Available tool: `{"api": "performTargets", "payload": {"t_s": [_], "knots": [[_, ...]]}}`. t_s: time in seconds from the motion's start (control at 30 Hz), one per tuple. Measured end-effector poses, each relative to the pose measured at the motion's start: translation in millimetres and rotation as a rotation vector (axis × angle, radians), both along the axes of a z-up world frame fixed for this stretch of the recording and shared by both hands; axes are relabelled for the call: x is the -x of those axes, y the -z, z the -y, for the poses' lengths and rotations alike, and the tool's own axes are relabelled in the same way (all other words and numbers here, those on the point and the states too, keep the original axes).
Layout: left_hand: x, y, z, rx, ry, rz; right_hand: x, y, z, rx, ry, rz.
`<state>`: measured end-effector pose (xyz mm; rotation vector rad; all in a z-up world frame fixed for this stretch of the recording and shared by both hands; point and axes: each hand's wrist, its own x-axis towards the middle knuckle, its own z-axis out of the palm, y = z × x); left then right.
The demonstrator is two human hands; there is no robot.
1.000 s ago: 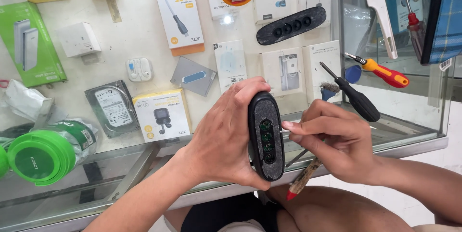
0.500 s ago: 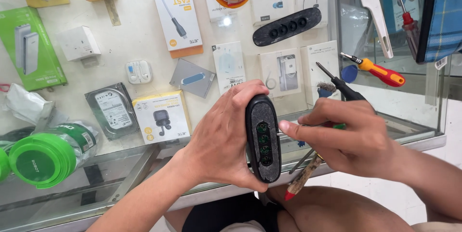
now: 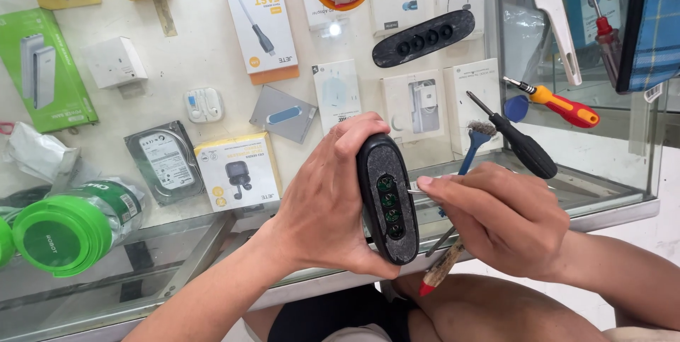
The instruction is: Disassembling a portable electronic device using screwdrivers and pry tools on a repair bench
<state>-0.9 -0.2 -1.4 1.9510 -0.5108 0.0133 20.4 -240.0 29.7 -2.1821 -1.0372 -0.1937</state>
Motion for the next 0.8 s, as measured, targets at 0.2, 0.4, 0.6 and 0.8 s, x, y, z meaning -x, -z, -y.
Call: {"api": "performTargets", "payload": {"t_s": [0.2,0.4,0.6,0.8], "knots": [[10,8,12,-0.030,-0.238,0.202,15,-11,-13,-0.119,0.218,-0.518],[8,3,12,0.052,-0.248,0.266,18,-15,-14,-0.093,0.137,-0.345],[4,-4,-3,0.190,0.155,-0.005,-37,-31,3,0.010,-0.322,-0.032],[3,-26,-2,0.233,0.279,-0.147,-60,-26,6,-0.109,-0.470,-0.620]]}}
